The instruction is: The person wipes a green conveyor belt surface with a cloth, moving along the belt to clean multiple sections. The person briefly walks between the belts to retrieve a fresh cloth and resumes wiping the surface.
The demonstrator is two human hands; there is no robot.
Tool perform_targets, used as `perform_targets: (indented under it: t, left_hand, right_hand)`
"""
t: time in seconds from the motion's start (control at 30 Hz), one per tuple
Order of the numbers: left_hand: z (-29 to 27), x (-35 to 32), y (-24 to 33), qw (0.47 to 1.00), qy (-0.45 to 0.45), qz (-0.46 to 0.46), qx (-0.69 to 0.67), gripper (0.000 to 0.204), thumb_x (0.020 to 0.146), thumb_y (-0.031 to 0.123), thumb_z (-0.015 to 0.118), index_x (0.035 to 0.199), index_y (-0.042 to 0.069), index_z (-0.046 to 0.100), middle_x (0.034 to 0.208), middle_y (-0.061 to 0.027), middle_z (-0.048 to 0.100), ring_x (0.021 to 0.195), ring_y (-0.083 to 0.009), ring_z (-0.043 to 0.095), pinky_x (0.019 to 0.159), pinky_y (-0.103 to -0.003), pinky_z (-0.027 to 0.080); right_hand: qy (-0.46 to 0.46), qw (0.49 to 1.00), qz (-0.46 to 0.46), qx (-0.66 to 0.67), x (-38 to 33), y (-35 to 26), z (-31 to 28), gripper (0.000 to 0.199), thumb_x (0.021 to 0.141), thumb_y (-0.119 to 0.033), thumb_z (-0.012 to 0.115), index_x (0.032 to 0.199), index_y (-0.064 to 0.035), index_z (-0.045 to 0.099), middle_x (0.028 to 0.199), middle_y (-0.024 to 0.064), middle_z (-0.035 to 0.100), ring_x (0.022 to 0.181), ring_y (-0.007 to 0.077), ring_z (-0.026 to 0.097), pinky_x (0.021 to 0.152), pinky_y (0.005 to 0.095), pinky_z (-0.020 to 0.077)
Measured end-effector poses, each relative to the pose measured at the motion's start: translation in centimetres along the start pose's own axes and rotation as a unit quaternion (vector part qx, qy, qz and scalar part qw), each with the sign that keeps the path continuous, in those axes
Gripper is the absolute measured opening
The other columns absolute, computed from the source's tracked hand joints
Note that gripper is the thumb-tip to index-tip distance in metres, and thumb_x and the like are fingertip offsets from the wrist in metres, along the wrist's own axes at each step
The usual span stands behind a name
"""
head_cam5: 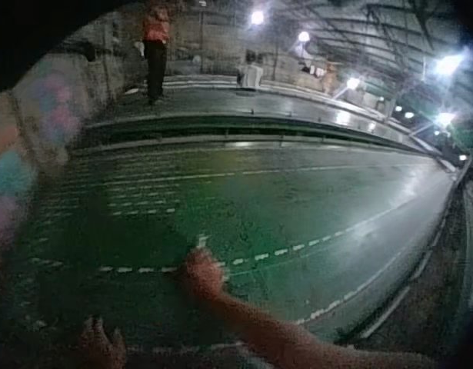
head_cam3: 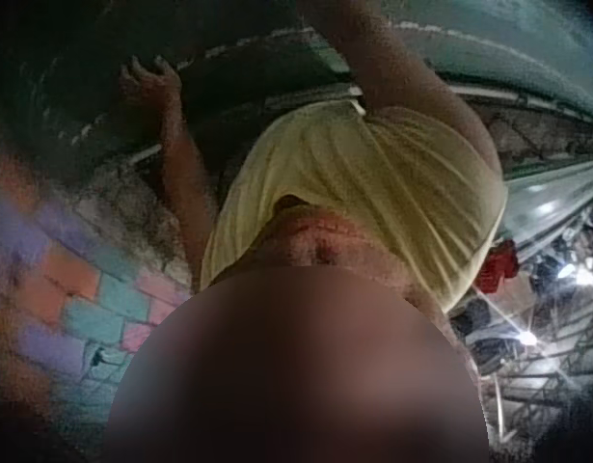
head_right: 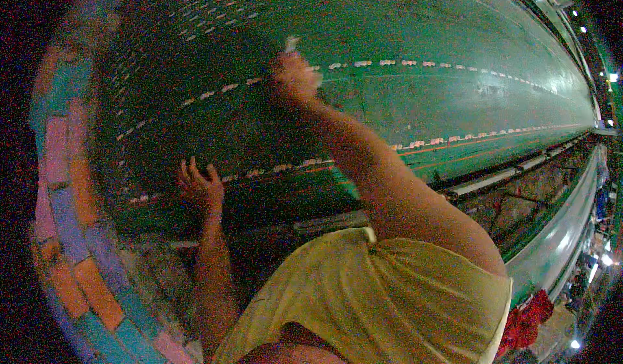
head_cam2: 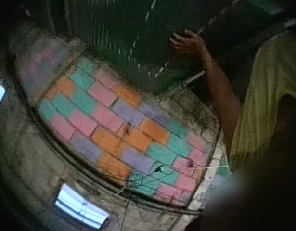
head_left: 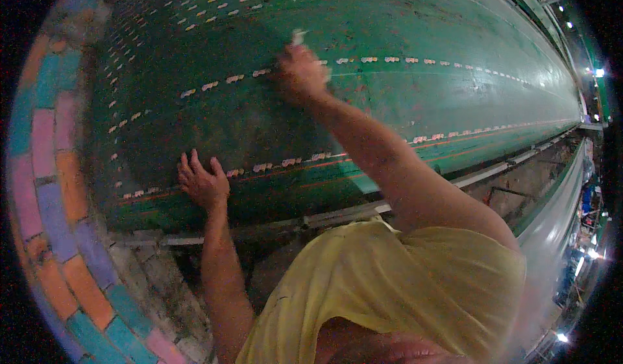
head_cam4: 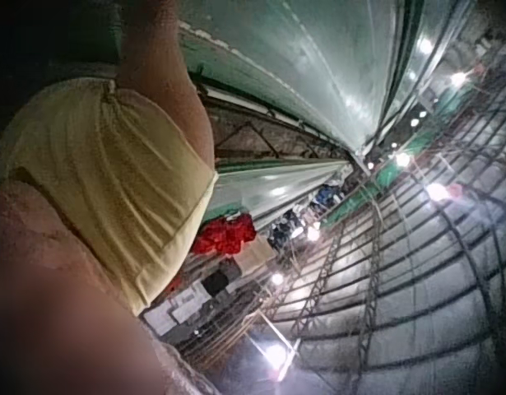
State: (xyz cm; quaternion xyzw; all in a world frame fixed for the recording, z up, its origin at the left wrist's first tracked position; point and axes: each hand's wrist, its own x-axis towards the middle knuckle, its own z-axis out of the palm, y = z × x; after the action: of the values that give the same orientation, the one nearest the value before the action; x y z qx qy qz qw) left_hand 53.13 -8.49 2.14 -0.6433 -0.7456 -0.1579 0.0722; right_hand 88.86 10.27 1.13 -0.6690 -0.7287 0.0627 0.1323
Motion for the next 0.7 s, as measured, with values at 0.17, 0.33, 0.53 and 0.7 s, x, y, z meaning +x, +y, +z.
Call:
perform_targets:
  t: [0.17, 0.33, 0.53, 0.7]
  left_hand:
    - [-0.2, -0.3, -1.1, 0.999, -0.021, -0.028, -0.023, 0.059, 0.108, 0.043, 0.067, 0.160, 0.015, 0.058, 0.173, -0.0158, 0.047, 0.159, -0.0450, 0.041, 0.130, -0.065, 0.031]
    - [-1.2, -0.3, -1.3, 0.998, -0.034, -0.053, -0.003, 0.060, 0.110, 0.045, 0.064, 0.161, 0.015, 0.057, 0.174, -0.0156, 0.045, 0.161, -0.0451, 0.040, 0.129, -0.066, 0.031]
    - [-1.5, 0.1, 0.8, 0.997, -0.044, -0.058, 0.024, 0.060, 0.110, 0.045, 0.061, 0.161, 0.014, 0.056, 0.175, -0.0163, 0.044, 0.162, -0.0450, 0.038, 0.130, -0.065, 0.030]
    - [-0.8, -0.2, 0.2, 0.999, -0.021, -0.041, 0.007, 0.061, 0.109, 0.044, 0.063, 0.161, 0.012, 0.056, 0.174, -0.0197, 0.044, 0.162, -0.0468, 0.038, 0.130, -0.066, 0.030]
  right_hand:
    - [0.019, 0.969, -0.246, 0.003, -8.1, -14.5, 2.1, 0.055, 0.100, -0.043, 0.074, 0.147, -0.0134, 0.070, 0.165, 0.0199, 0.055, 0.155, 0.0454, 0.048, 0.129, 0.0580, 0.0388]
    - [-0.084, 0.898, -0.424, 0.083, -19.5, -5.7, -3.5, 0.063, 0.096, -0.038, 0.080, 0.152, -0.0130, 0.067, 0.173, 0.0169, 0.049, 0.162, 0.0420, 0.044, 0.134, 0.0571, 0.0364]
    - [-0.070, 0.996, 0.054, -0.029, -17.5, 15.1, -11.8, 0.065, 0.099, -0.034, 0.078, 0.159, -0.0152, 0.061, 0.169, 0.0205, 0.052, 0.152, 0.0444, 0.054, 0.123, 0.0531, 0.0499]
    - [0.102, 0.969, 0.161, -0.160, -2.6, 16.9, -4.5, 0.055, 0.105, -0.048, 0.070, 0.153, -0.0199, 0.066, 0.163, 0.0188, 0.056, 0.150, 0.0434, 0.054, 0.121, 0.0553, 0.0499]
